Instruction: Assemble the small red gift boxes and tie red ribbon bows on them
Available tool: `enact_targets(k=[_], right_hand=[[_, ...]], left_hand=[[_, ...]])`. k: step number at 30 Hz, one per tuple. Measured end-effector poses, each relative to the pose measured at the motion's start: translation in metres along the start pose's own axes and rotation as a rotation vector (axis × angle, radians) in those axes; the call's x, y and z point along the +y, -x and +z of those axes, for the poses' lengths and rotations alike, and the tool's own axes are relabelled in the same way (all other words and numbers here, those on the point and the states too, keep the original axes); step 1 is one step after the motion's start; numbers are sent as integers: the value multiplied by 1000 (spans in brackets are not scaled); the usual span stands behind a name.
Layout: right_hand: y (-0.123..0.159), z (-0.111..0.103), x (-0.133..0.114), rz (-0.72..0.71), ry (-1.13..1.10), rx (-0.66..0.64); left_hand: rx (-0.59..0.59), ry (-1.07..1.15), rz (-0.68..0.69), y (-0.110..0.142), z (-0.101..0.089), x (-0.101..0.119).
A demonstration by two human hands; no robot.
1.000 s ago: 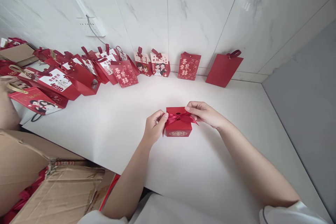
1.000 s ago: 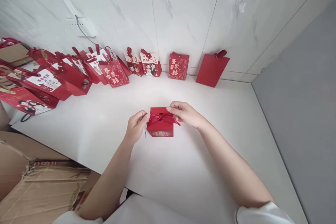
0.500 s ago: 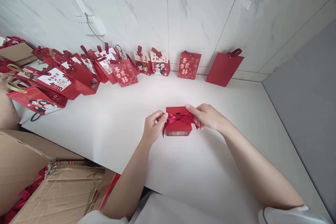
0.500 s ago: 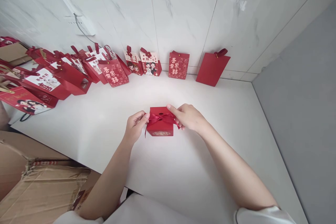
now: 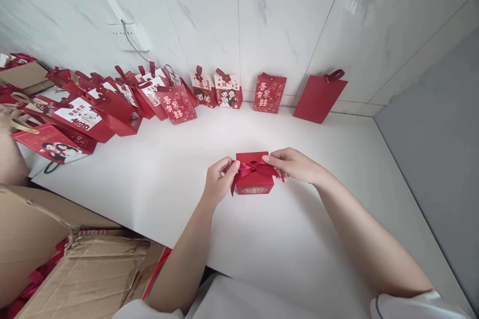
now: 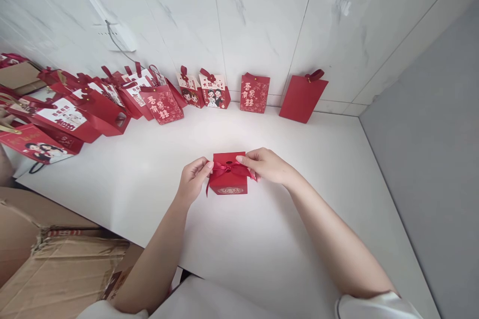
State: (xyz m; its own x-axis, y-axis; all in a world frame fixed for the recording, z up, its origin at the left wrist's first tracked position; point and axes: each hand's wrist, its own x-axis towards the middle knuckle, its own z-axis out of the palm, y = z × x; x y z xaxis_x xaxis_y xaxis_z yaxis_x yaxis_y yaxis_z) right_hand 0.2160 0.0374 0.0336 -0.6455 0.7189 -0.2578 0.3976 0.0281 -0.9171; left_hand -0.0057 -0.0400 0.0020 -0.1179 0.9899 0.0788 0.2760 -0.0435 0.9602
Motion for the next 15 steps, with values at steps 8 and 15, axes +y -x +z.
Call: enact_targets(k=[8, 15], right_hand=[[-3, -1, 6, -56, -54, -9], [-4, -1, 7, -96, -42, 28]], left_hand=[[-18, -23, -2, 3, 0, -2], [24, -70, -8, 4, 0, 1]])
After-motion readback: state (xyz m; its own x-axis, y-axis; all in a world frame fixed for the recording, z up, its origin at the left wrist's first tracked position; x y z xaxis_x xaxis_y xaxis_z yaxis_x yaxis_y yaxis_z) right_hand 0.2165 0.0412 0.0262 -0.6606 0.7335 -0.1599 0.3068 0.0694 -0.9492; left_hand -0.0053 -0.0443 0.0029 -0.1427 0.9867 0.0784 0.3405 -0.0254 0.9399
